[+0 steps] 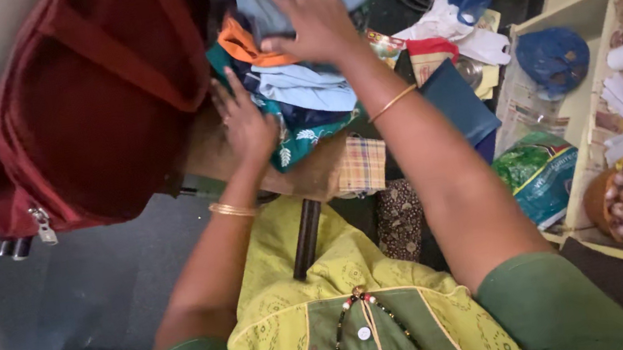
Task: The person picks up several folded pieces of clothing from a surface and places them into a red backpack.
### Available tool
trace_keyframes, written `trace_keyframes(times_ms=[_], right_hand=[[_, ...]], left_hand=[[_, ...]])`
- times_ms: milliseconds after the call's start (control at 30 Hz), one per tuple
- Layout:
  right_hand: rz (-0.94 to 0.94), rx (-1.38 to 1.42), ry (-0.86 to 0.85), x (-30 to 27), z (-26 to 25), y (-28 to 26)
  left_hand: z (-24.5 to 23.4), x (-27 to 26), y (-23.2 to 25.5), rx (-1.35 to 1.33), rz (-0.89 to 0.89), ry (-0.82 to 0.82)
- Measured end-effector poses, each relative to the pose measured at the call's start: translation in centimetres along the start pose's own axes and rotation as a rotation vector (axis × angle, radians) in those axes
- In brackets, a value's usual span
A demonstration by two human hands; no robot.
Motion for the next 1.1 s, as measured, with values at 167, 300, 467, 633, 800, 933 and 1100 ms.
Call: trace_keyframes(times_ms=[167,300,467,633,800,933,1100], right_hand=[[0.064,0.13,-0.015,-0.3,0.2,3.7],[0.178,-0.057,0.047,0.4,-0.7,4.4],[0.351,0.093,-0.02,2.2,-0.1,4.3],[-0.034,0.314,0.411,4.0,-2.0,-1.5],[0.079,0.236,0.22,4.1,1.1,1.3],[0.217,-0.023,-0.05,3.8,1.9,4.4],[0.043,-0.054,0.162,1.6,-2.3,2.0]], left_hand=[[-1.2,-0.3,2.6,0.241,0.093,-0.119],[1.5,-0.9,3.9,0.122,0.276,-0.17],[3.9,-1.2,2.1,0.196,0.262,-0.257],[6.0,-1.9,0.4,0.238,0.224,-0.35],[5.9,-1.9,0.3,0.258,0.18,-0.46],[4.0,-1.4,2.5,0.265,0.201,-0.461],[1.0,-1.1,5.1,0.368,0.036,-0.531]])
Point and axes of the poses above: each hand's wrist, its own x-axis towards the middle knuckle, its own z-axis out of the palm, y = z × x, the point moved 8 cm from there along x, towards the middle knuckle, and after that the axes turned 2 degrees about z, right-handed, at the moved point
